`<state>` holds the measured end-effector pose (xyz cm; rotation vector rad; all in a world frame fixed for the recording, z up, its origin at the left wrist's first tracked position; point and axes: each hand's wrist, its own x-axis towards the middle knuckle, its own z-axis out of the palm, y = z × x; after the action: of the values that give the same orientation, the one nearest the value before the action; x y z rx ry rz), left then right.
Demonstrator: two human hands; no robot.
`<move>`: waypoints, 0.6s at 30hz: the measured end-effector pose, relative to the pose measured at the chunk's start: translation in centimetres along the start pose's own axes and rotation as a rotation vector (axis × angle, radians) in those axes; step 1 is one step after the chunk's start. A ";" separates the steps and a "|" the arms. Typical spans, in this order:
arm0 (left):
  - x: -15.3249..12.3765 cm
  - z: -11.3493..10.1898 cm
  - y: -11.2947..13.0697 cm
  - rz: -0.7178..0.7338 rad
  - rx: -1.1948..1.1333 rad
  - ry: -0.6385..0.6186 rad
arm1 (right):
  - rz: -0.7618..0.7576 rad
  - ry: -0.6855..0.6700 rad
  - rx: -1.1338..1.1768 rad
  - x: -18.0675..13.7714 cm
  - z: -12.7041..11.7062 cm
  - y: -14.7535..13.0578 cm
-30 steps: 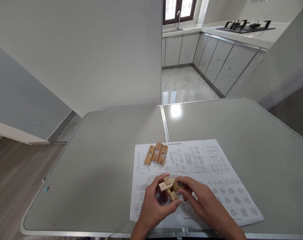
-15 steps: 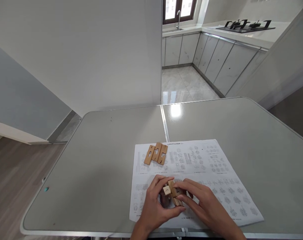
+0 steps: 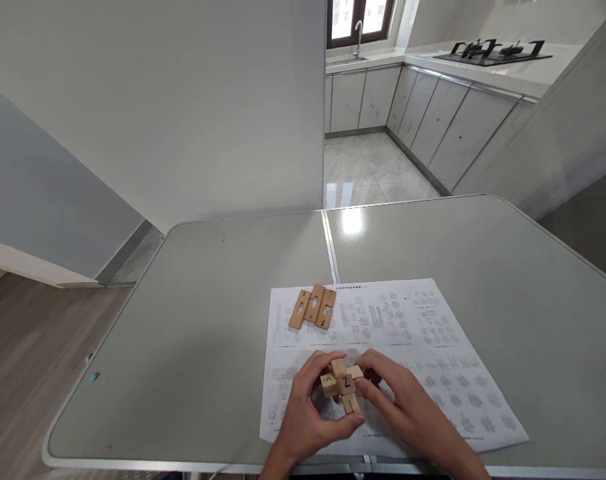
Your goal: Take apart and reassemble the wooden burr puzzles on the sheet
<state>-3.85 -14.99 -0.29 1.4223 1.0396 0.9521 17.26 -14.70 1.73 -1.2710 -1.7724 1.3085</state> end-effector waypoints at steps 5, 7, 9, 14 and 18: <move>-0.1 0.1 0.3 0.025 0.047 -0.028 | 0.079 0.011 0.055 0.0 0.5 -0.2; -0.1 0.2 0.3 0.022 0.058 -0.031 | 0.093 0.018 0.083 0.1 0.6 -0.2; -0.1 0.2 0.2 0.010 0.058 -0.027 | 0.121 0.024 0.123 0.2 0.6 -0.2; 0.0 0.5 -0.2 -0.021 -0.017 -0.003 | 0.250 0.077 0.401 0.2 0.1 0.6; 0.1 0.7 -0.6 -0.064 -0.042 0.045 | 0.338 0.342 0.455 0.2 -1.2 2.2</move>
<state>-3.19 -15.05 -0.94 1.3310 1.0861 0.9578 18.99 -13.92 0.11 -1.4541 -0.9819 1.4630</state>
